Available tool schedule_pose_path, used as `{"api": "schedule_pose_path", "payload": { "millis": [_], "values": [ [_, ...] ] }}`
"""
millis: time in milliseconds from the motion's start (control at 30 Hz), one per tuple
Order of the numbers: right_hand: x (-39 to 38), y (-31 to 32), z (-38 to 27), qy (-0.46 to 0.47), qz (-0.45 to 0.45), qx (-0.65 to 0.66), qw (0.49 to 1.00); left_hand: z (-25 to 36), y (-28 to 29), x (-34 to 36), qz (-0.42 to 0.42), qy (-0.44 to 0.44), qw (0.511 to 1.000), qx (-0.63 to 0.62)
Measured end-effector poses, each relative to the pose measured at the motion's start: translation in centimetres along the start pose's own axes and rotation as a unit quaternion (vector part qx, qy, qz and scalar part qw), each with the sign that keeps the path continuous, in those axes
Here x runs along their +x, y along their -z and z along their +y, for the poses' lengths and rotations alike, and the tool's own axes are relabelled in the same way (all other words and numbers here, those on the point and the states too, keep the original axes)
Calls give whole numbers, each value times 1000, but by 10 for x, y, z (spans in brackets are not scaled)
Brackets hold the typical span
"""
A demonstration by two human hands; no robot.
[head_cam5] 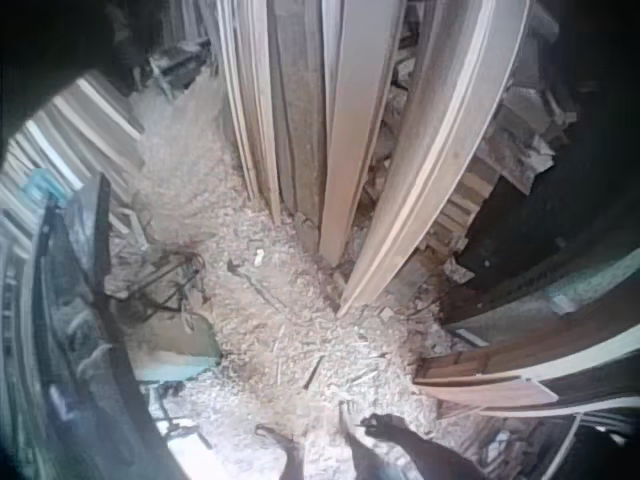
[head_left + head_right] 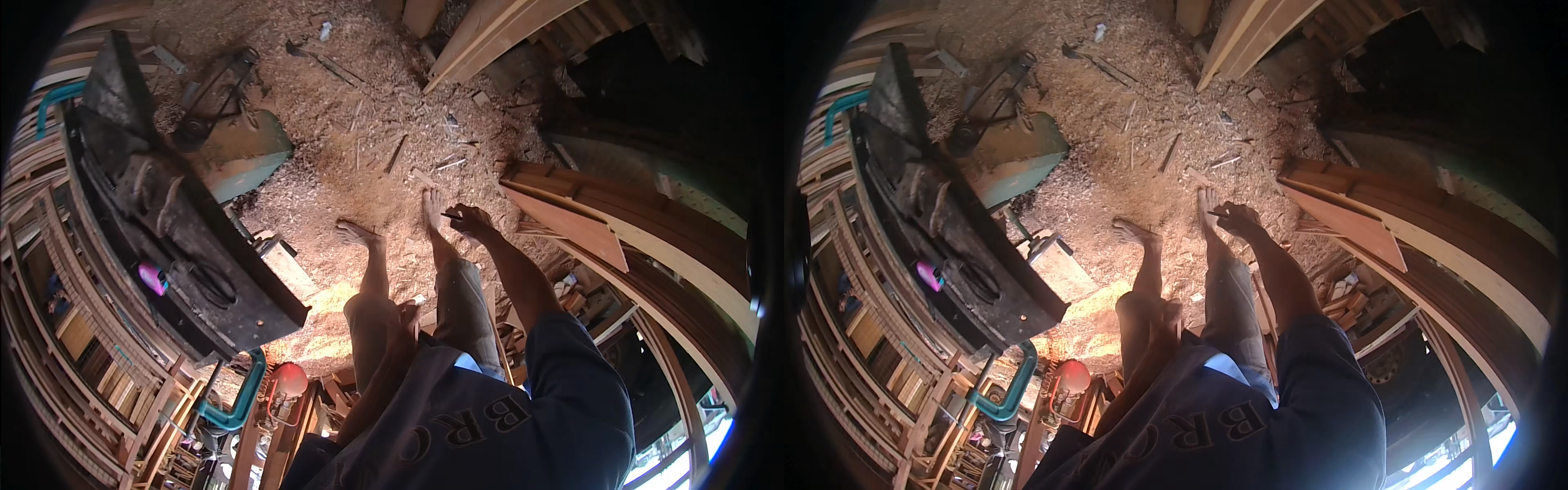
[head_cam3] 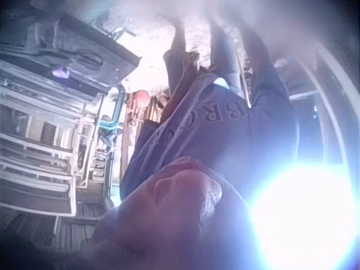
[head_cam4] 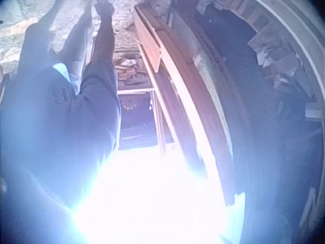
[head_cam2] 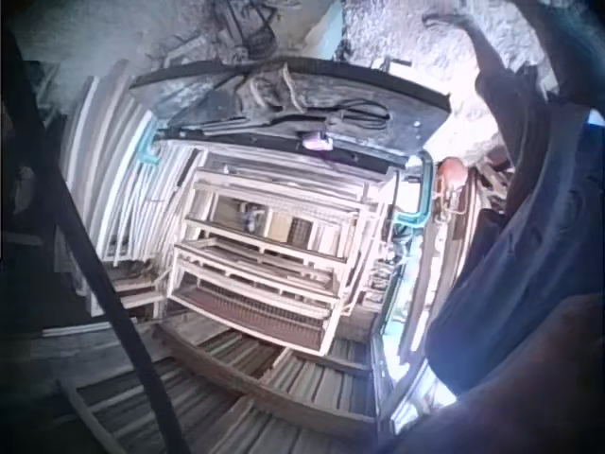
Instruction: The person measures a wooden plank with a tape measure, marks it with a pencil, and uses a hand saw to cut the plank into smaller pieces. The person repeats this process multiple times, handling the cut pieces and placing them on the workbench.
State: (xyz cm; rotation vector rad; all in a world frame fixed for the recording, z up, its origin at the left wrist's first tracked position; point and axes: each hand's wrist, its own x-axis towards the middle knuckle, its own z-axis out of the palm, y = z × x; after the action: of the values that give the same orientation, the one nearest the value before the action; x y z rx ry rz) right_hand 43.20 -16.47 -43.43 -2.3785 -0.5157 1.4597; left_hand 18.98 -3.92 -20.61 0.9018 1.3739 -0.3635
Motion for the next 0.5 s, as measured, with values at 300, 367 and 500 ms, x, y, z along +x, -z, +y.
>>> {"api": "schedule_pose_path", "payload": {
  "millis": [300,367,500],
  "values": [
    [-138,214,-49,114,258,62,957,272,40,-92,-280,-251,899,-226],
    [-168,239,-111,291,383,8,877,299,57,-113,-344,-247,862,-279],
    [-264,239,-274,263,175,384,867,323,94,-148,-305,-341,836,-303]
  ]
}}
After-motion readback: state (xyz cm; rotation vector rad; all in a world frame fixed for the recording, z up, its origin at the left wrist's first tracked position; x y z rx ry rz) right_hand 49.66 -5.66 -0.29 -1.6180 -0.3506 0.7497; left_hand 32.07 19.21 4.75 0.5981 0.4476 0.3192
